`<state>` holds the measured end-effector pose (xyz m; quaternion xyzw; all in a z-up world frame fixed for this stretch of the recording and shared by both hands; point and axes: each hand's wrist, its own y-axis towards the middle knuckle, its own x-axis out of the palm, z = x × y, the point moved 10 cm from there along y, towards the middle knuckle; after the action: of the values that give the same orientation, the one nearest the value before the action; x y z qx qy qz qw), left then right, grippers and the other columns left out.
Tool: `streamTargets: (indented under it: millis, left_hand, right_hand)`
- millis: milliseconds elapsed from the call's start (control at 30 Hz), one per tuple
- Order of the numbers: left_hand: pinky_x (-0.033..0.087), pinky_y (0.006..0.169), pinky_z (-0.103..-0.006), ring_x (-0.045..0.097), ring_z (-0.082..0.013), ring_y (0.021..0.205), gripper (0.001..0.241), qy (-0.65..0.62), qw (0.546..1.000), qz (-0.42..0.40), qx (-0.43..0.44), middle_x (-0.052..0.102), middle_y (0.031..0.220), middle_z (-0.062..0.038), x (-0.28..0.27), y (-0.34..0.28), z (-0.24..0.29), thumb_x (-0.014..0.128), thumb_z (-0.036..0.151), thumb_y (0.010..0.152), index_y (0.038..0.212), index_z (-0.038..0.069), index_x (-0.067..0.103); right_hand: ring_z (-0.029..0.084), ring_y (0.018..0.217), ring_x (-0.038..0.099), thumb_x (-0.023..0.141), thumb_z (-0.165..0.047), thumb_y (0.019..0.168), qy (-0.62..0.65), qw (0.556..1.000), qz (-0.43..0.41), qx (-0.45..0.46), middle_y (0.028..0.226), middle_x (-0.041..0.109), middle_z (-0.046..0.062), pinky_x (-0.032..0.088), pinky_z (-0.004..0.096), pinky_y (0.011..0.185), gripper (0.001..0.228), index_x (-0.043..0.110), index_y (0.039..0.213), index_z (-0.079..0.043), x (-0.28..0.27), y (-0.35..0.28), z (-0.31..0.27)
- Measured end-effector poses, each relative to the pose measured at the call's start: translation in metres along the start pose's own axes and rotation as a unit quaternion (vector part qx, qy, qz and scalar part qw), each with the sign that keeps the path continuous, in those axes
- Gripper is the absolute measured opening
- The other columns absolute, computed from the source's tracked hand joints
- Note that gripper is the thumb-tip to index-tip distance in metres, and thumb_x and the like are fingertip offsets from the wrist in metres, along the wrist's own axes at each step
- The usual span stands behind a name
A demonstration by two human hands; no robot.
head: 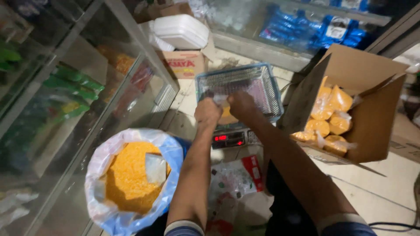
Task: Scooping snacks from a large bulk container into smaller plastic bags and weighing them on a digital scale.
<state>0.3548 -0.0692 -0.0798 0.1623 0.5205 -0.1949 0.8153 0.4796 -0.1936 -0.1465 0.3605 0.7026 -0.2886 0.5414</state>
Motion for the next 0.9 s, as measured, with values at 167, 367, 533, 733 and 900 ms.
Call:
streamTargets:
  millis: [167, 367, 533, 733, 900]
  left_hand:
    - [0.059, 0.073, -0.0459, 0.073, -0.0381, 0.081, 0.025, 0.021, 0.987, -0.104, 0.124, 0.076, 0.093, -0.018, -0.017, 0.002, 0.007, 0.071, 0.031, 0.082, 0.093, 0.012, 0.081]
    - [0.062, 0.083, -0.0507, 0.075, -0.0371, 0.102, 0.027, 0.051, 0.965, -0.224, 0.129, 0.078, 0.099, -0.016, -0.001, -0.015, 0.002, 0.067, 0.033, 0.090, 0.101, 0.014, 0.082]
    - [0.061, 0.088, -0.0486, 0.075, -0.0353, 0.105, 0.032, 0.096, 0.945, -0.270, 0.155, 0.079, 0.101, -0.014, 0.004, -0.028, -0.002, 0.062, 0.046, 0.094, 0.104, 0.023, 0.082]
    - [0.056, 0.093, -0.0525, 0.059, -0.0373, 0.117, 0.033, -0.027, 0.960, -0.084, 0.265, 0.064, 0.119, -0.016, -0.073, -0.048, 0.030, 0.061, 0.033, 0.099, 0.120, 0.009, 0.069]
    - [0.030, 0.114, -0.0616, 0.024, -0.0474, 0.148, 0.035, 0.040, 0.916, -0.105, 0.385, 0.038, 0.155, -0.020, -0.082, -0.087, 0.058, 0.069, 0.035, 0.088, 0.118, 0.017, 0.074]
  right_hand:
    - [0.028, 0.090, 0.071, 0.082, -0.038, 0.078, 0.126, 0.985, 0.121, 0.000, 0.098, 0.068, 0.012, 0.059, 0.035, 0.077, 0.049, 0.070, 0.119, -0.014, -0.023, -0.012, 0.023]
    - [0.033, 0.084, 0.076, 0.078, -0.037, 0.075, -0.170, 0.977, 0.040, -0.119, 0.094, 0.070, 0.013, 0.062, 0.051, 0.066, 0.060, 0.063, 0.124, -0.006, -0.017, -0.024, 0.011]
    - [0.021, 0.081, 0.073, 0.072, -0.029, 0.084, -0.248, 0.951, -0.102, -0.157, 0.085, 0.070, 0.004, 0.058, 0.040, 0.063, 0.014, 0.077, 0.091, -0.018, -0.035, -0.054, -0.009]
    - [0.021, 0.085, 0.071, 0.068, -0.028, 0.091, -0.295, 0.939, -0.089, -0.154, 0.088, 0.071, 0.002, 0.058, 0.044, 0.062, 0.016, 0.080, 0.089, -0.018, -0.073, -0.060, -0.034]
    - [0.027, 0.094, 0.077, 0.072, -0.023, 0.090, -0.173, 0.976, -0.106, -0.075, 0.091, 0.076, 0.006, 0.063, 0.047, 0.075, 0.016, 0.082, 0.099, -0.015, -0.099, -0.061, -0.042]
